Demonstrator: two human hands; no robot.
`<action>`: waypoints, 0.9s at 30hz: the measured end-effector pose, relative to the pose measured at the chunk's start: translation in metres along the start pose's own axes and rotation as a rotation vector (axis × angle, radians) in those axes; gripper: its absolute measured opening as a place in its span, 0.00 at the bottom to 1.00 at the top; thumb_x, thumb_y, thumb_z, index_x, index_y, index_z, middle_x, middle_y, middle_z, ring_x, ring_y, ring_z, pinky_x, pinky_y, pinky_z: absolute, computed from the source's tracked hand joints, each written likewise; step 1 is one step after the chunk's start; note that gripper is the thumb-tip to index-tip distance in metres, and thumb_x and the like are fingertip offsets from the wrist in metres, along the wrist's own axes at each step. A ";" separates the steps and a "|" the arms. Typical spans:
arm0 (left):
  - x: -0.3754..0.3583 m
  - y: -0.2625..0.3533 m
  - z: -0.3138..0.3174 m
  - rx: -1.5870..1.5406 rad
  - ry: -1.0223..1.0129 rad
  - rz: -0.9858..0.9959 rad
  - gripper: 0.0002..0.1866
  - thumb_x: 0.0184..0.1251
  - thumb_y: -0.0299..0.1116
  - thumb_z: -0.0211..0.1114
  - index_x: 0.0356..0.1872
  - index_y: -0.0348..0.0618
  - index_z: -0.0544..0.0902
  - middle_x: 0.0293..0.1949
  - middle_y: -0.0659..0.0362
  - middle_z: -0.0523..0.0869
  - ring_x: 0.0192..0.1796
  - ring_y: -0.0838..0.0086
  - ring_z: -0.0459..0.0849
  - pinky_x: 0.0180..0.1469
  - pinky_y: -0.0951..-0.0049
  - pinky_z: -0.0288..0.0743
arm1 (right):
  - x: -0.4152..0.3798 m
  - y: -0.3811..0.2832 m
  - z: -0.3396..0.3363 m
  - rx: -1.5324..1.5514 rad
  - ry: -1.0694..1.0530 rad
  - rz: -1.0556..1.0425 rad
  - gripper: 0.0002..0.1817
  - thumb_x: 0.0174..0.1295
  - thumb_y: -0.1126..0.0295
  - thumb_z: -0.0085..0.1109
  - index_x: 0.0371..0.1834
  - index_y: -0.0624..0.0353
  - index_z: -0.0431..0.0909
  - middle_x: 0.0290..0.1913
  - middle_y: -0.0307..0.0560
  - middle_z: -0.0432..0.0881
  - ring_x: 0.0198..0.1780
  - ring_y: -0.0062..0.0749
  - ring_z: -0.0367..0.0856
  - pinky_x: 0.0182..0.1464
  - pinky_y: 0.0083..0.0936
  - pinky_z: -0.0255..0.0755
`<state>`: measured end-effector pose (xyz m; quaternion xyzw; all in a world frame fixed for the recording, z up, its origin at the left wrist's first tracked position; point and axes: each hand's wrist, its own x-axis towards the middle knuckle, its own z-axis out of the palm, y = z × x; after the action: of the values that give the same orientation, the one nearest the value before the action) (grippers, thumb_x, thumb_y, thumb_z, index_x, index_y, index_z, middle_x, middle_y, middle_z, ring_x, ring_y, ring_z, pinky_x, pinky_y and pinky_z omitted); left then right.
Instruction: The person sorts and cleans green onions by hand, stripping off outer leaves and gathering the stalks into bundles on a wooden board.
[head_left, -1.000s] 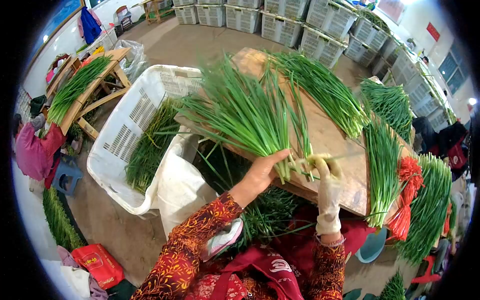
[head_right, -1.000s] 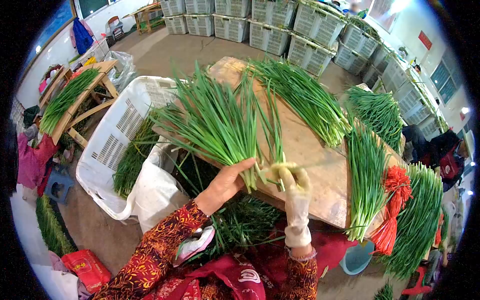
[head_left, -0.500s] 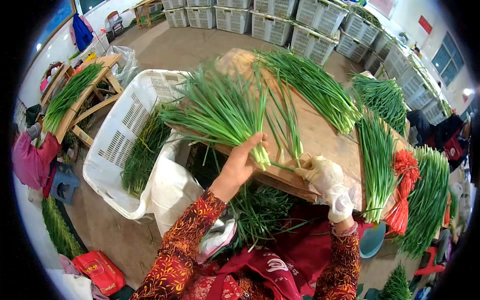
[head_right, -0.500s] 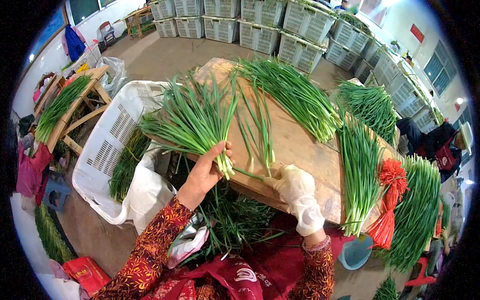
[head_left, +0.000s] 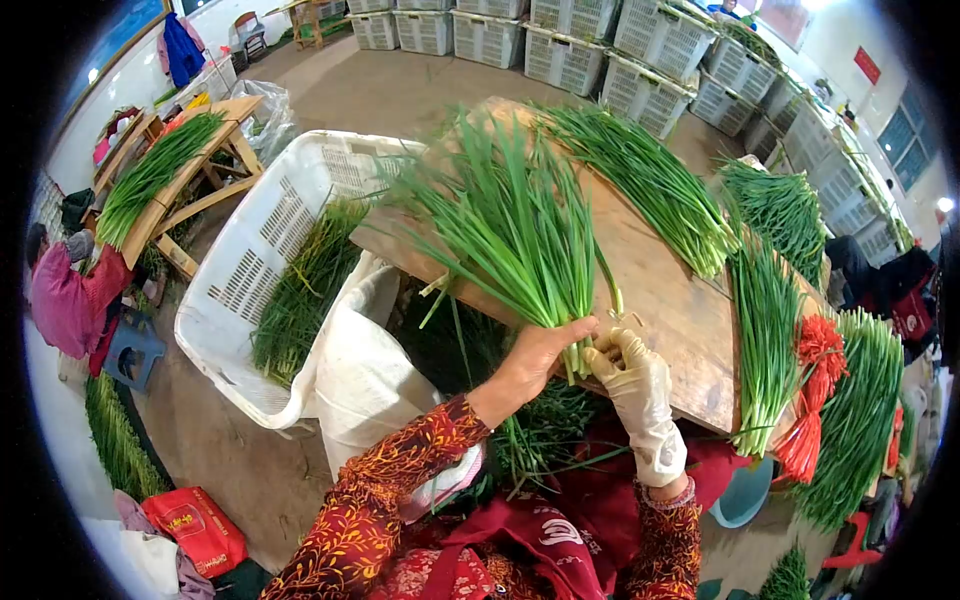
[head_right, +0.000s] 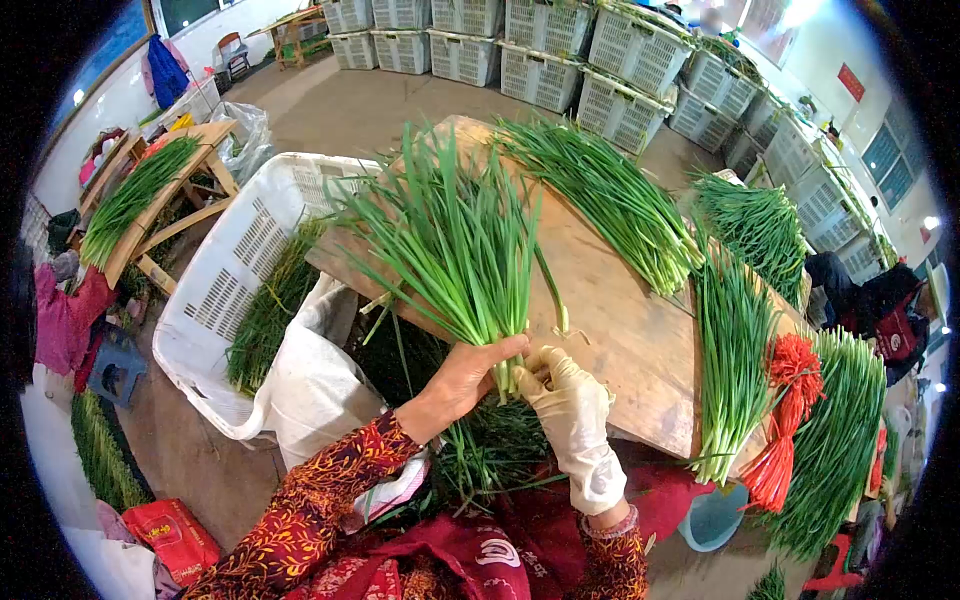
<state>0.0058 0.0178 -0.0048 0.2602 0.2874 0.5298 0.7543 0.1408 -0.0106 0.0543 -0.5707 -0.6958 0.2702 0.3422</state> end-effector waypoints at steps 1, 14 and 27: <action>-0.001 0.001 -0.001 0.002 -0.001 0.003 0.15 0.57 0.31 0.65 0.44 0.39 0.74 0.38 0.62 0.79 0.40 0.77 0.78 0.43 0.77 0.74 | 0.000 0.003 0.000 0.092 -0.052 0.056 0.07 0.53 0.69 0.61 0.31 0.59 0.76 0.21 0.42 0.79 0.23 0.22 0.77 0.26 0.20 0.69; 0.002 0.040 -0.011 -0.047 0.042 0.083 0.14 0.59 0.35 0.60 0.41 0.36 0.75 0.30 0.62 0.79 0.32 0.77 0.79 0.34 0.74 0.78 | 0.059 0.039 -0.026 -0.304 0.188 0.047 0.11 0.49 0.60 0.62 0.30 0.55 0.79 0.32 0.49 0.79 0.33 0.41 0.78 0.37 0.30 0.71; -0.047 0.158 0.000 -0.073 -0.118 0.593 0.15 0.59 0.37 0.61 0.42 0.39 0.72 0.37 0.65 0.74 0.34 0.83 0.73 0.35 0.78 0.75 | 0.095 0.083 -0.012 -0.342 0.270 -0.010 0.10 0.53 0.61 0.57 0.32 0.54 0.77 0.27 0.47 0.80 0.31 0.42 0.79 0.34 0.34 0.71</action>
<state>-0.1097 0.0212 0.1126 0.3360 0.1352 0.7209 0.5908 0.1905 0.0988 0.0140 -0.6481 -0.6822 0.0676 0.3317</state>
